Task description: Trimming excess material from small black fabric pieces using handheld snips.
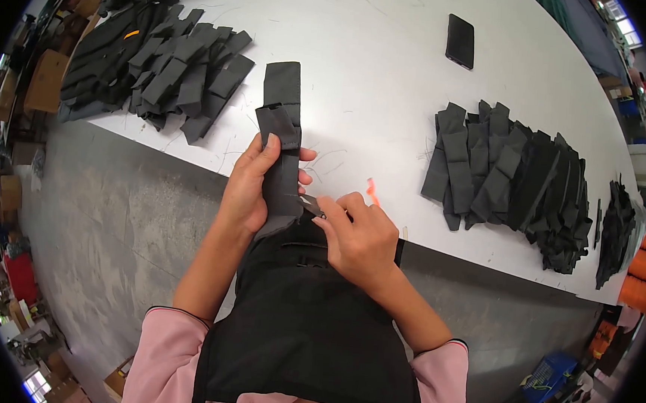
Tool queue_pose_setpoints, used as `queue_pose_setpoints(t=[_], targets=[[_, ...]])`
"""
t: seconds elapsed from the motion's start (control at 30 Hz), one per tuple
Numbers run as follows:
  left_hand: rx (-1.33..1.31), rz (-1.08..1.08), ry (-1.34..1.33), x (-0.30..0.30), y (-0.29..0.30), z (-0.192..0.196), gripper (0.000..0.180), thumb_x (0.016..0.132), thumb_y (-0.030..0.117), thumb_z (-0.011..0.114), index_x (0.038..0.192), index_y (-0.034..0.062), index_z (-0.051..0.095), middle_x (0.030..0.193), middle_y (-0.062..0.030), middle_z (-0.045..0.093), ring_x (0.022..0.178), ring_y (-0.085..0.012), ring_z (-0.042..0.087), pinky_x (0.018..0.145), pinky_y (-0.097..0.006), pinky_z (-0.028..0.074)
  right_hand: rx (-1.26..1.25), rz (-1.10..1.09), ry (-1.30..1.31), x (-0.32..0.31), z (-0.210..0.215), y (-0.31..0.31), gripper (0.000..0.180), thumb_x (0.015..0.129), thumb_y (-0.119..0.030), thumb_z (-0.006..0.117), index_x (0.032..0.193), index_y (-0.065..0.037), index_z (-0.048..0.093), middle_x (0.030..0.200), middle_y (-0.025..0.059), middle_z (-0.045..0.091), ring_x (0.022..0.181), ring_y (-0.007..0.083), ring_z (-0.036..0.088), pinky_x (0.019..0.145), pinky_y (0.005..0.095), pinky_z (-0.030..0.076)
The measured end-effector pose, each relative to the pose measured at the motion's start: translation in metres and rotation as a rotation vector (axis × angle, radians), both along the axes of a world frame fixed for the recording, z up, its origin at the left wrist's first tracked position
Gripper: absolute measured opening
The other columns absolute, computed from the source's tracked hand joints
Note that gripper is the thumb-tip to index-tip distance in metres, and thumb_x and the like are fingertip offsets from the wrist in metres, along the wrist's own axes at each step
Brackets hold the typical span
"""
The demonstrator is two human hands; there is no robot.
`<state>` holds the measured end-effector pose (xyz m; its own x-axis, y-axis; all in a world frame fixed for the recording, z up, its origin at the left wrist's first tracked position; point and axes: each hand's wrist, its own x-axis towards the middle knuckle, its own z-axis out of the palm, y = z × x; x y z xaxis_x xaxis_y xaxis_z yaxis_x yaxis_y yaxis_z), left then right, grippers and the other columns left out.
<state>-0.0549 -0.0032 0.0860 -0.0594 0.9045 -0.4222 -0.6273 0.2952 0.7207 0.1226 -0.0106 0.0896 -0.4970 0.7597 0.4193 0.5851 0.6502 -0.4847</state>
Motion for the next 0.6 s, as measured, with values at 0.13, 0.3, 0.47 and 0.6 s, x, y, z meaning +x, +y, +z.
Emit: queue_pose_setpoints(t=[0.13,0.3,0.47,0.6], targets=[[-0.016,-0.001,-0.025,0.0,0.0,-0.002,0.03,0.095,0.033,0.048,0.108,0.0057,0.045,0.095,-0.0139,0.063,0.07,-0.0172,0.063,0.057,-0.027,0.052,0.033,0.012,-0.022,-0.002,0.002,0.0,0.03,0.067,-0.013,0.072,0.095,-0.011,0.063,0.073,0.0013,0.049,0.05,0.0177,0.043,0.046,0.0289,0.034],[-0.021,-0.027,-0.048,0.002,0.0,-0.005,0.029,0.095,0.032,0.047,0.108,0.0056,0.045,0.095,-0.014,0.063,0.07,-0.0174,0.063,0.057,-0.028,0.052,0.032,0.018,-0.048,-0.004,0.003,-0.001,0.027,0.067,-0.008,0.073,0.093,-0.008,0.064,0.072,0.0041,0.054,0.054,0.0193,0.049,0.049,0.029,0.038],[-0.053,-0.038,-0.034,0.001,0.001,-0.005,0.029,0.095,0.032,0.047,0.109,0.0064,0.045,0.095,-0.0144,0.063,0.069,-0.0176,0.063,0.057,-0.028,0.052,0.088,-0.048,0.025,0.003,-0.008,-0.001,0.027,0.067,-0.012,0.071,0.093,-0.01,0.064,0.069,0.0013,0.048,0.051,0.0181,0.046,0.048,0.0288,0.037],[-0.044,-0.04,-0.018,0.001,0.002,-0.006,0.029,0.095,0.032,0.048,0.109,0.0065,0.046,0.095,-0.0147,0.063,0.069,-0.0176,0.063,0.056,-0.028,0.052,0.084,-0.016,0.014,0.004,0.001,-0.003,0.027,0.067,-0.011,0.071,0.093,-0.01,0.065,0.069,0.0011,0.049,0.052,0.0181,0.047,0.048,0.0285,0.037]])
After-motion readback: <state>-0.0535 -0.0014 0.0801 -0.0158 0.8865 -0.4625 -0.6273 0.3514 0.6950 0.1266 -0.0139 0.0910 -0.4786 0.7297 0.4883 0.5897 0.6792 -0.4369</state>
